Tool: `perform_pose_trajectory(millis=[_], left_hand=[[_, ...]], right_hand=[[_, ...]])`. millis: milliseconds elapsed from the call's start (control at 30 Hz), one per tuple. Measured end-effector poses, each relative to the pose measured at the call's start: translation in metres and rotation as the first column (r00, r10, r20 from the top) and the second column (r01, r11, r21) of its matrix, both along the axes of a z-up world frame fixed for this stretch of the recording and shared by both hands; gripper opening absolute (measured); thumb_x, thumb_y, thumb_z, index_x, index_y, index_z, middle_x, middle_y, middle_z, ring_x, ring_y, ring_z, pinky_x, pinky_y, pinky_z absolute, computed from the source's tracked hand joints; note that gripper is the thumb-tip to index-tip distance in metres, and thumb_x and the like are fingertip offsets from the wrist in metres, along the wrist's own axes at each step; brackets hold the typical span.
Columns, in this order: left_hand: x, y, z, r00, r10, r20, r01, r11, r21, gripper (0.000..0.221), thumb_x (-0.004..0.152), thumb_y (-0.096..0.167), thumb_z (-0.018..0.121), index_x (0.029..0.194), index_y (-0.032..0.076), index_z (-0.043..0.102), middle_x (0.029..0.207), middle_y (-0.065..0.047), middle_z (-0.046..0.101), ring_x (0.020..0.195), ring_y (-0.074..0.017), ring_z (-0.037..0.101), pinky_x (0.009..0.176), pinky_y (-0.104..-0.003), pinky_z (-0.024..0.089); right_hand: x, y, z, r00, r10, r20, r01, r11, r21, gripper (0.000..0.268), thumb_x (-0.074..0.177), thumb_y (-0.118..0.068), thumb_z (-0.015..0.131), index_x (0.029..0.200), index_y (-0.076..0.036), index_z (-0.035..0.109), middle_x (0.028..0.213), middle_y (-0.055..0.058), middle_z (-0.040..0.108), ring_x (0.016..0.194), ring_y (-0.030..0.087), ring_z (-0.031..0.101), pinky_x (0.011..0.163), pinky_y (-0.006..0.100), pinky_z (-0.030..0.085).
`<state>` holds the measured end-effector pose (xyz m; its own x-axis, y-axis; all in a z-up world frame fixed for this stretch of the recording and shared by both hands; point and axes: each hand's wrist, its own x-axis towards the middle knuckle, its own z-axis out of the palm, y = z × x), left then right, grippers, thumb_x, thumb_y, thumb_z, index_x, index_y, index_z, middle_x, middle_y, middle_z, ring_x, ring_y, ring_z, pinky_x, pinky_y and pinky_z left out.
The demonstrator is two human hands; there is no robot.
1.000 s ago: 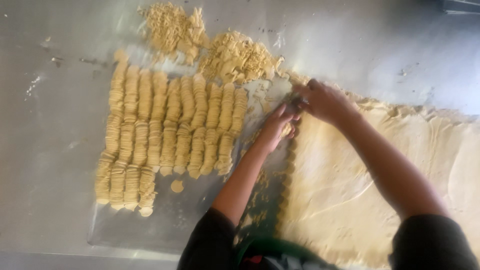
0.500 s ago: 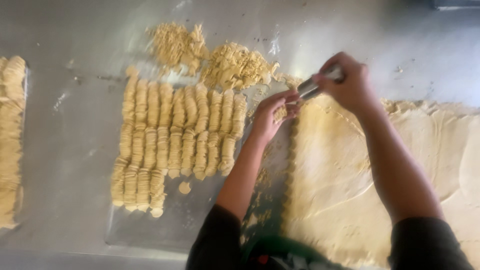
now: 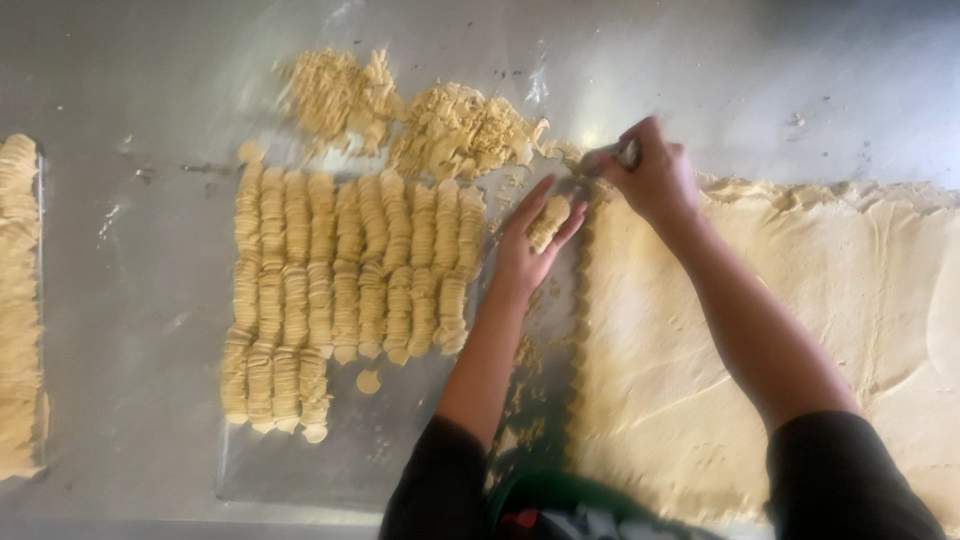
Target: The person uses a circular metal cutter to press out dough rounds from a sheeted dough, then rolls each piece by hand and places them in rows on a metal tray.
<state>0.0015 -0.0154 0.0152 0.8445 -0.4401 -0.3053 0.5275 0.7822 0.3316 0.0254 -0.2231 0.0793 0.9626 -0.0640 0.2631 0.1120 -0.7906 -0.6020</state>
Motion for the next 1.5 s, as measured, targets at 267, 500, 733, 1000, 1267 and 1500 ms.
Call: perform_pose_trajectory(millis=[267,500,733,1000,1267,1500], left_hand=[[-0.004,0.016,-0.002,0.982,-0.024,0.189,0.004,0.994,0.105,0.041,0.106,0.019,0.052,0.142,-0.001,0.056,0.14,-0.017,0.063,0.113,-0.0284,0.066,0.097,-0.036,0.055],[0.007,0.013,-0.046,0.978,-0.043,0.206,0.027,0.997,0.079,0.056,0.096,0.031,0.063,0.149,0.015,0.05,0.1,-0.01,0.065,0.096,-0.0237,0.065,0.093,-0.047,0.059],[0.031,-0.035,-0.085,0.979,-0.197,0.051,0.182,0.96,0.214,0.062,0.097,0.053,0.062,0.139,0.009,0.054,0.113,-0.01,0.066,0.092,-0.0278,0.065,0.082,-0.056,0.054],[0.045,-0.054,-0.064,0.955,-0.21,0.21,0.114,0.911,0.395,0.064,0.094,0.063,0.048,0.144,0.023,0.049,0.122,-0.004,0.059,0.11,-0.0215,0.06,0.081,-0.053,0.054],[-0.005,-0.001,-0.008,0.642,-0.601,0.475,-0.236,0.435,0.869,0.047,0.103,0.044,0.06,0.135,0.009,0.066,0.118,-0.012,0.072,0.101,-0.0208,0.069,0.088,-0.035,0.058],[-0.151,0.084,-0.021,0.857,-0.169,0.486,0.043,0.965,0.26,0.046,0.106,0.017,0.07,0.146,-0.005,0.062,0.127,-0.018,0.067,0.103,-0.0273,0.063,0.082,-0.041,0.049]], right_hand=[[0.019,0.017,-0.006,0.977,-0.015,-0.213,-0.037,0.971,-0.236,0.028,0.1,-0.029,0.072,0.107,-0.006,0.057,0.079,0.011,0.071,0.058,0.019,0.066,0.045,0.03,0.052],[0.035,0.036,-0.012,0.939,-0.149,-0.311,0.052,0.952,-0.301,0.036,0.101,-0.041,0.071,0.108,-0.008,0.058,0.084,0.013,0.071,0.066,0.024,0.068,0.051,0.038,0.056],[0.042,-0.007,-0.02,0.921,0.185,-0.344,-0.3,0.898,-0.323,0.076,0.089,-0.04,0.077,0.147,-0.006,0.042,0.098,0.018,0.071,0.079,0.03,0.07,0.063,0.038,0.058],[0.063,-0.013,-0.072,0.852,-0.121,-0.509,0.246,0.951,0.186,0.035,0.098,-0.032,0.07,0.108,0.0,0.057,0.086,0.017,0.074,0.062,0.02,0.071,0.051,0.031,0.06],[-0.038,-0.002,-0.021,0.848,0.333,-0.411,0.283,0.371,0.885,0.034,0.102,-0.036,0.055,0.097,-0.005,0.066,0.063,0.004,0.059,0.046,0.012,0.05,0.041,0.025,0.044],[-0.185,0.043,0.127,0.921,0.164,-0.353,-0.113,0.981,0.159,0.029,0.088,-0.036,0.07,0.111,-0.018,0.066,0.089,0.005,0.077,0.073,0.018,0.075,0.058,0.029,0.059]])
